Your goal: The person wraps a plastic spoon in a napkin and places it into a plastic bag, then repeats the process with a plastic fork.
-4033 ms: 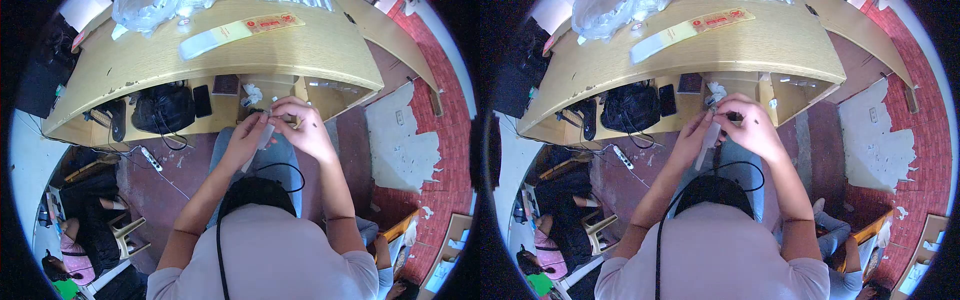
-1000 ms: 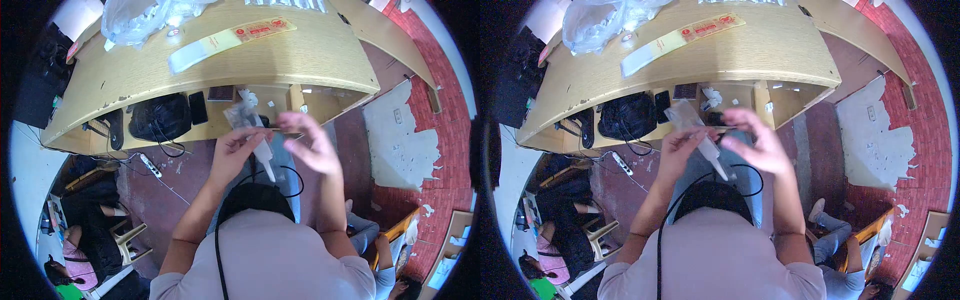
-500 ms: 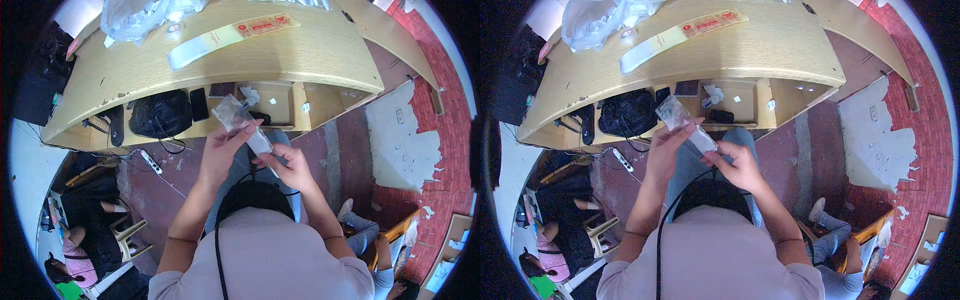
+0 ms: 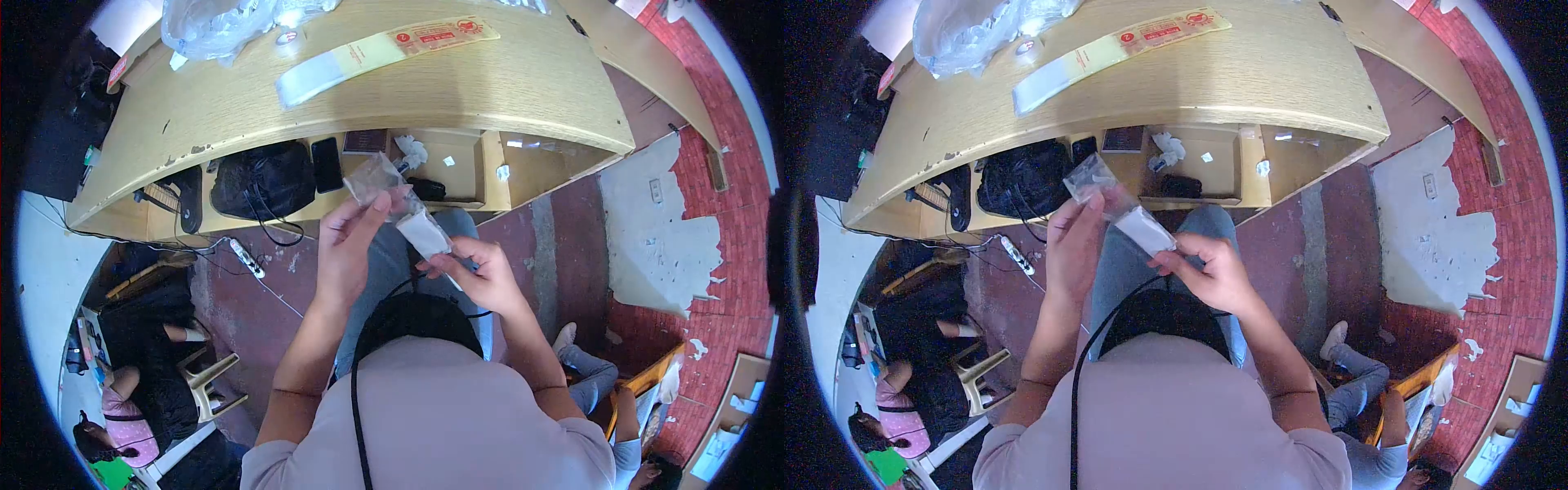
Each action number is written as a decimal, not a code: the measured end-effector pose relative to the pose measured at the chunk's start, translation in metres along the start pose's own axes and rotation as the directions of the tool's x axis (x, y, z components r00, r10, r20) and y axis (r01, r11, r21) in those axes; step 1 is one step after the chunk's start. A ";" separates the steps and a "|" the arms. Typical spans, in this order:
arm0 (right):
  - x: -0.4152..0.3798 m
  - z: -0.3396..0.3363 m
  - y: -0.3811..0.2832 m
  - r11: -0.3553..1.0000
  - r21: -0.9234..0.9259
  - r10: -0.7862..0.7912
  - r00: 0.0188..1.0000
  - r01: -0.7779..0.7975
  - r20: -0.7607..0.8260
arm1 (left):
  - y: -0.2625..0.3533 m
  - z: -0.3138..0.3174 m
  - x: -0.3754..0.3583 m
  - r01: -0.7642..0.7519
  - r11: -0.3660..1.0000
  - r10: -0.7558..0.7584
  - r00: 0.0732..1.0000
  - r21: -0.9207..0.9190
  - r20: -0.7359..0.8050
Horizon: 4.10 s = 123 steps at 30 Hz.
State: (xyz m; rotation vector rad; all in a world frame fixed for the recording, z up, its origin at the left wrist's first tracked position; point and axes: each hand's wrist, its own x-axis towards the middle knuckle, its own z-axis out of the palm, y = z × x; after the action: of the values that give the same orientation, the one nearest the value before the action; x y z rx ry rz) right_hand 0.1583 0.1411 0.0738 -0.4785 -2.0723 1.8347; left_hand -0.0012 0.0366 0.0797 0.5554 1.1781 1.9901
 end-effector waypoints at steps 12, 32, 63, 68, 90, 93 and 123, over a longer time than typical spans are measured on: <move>-0.001 -0.006 -0.002 0.875 -0.398 -0.321 0.946 0.276 -0.051 | 0.018 0.009 -0.008 -0.081 0.972 0.084 0.996 -0.220 0.002; 0.007 -0.015 -0.025 0.451 -0.723 -0.708 0.703 0.523 0.067 | 0.012 0.002 0.004 -0.473 0.881 0.387 0.744 0.021 0.545; 0.015 -0.028 -0.046 0.067 -0.904 -0.751 0.618 0.421 0.232 | 0.026 0.020 -0.003 -0.072 0.994 0.102 0.869 -0.080 0.484; 0.017 -0.035 -0.047 -0.065 -0.904 -0.764 0.562 0.423 0.317 | 0.037 0.029 0.001 0.297 0.936 -0.161 0.839 -0.189 0.519; 0.032 -0.038 -0.072 -0.025 -0.962 -0.791 0.582 0.273 0.186 | 0.042 0.033 0.011 0.228 0.970 -0.233 0.786 0.082 0.572; 0.030 -0.036 -0.071 0.699 -0.656 -0.620 0.698 0.285 -0.359 | 0.032 0.031 0.006 0.204 0.978 -0.192 0.850 0.029 0.491; 0.037 -0.028 -0.044 0.987 -0.022 -0.159 0.985 0.158 -0.068 | 0.024 0.019 0.005 0.152 0.976 -0.192 0.937 0.154 0.293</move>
State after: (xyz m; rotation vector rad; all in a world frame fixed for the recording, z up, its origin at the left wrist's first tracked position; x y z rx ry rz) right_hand 0.1367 0.1782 0.1214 -0.3648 -2.0190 1.6870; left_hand -0.0007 0.0431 0.1100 0.7688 1.1238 1.6185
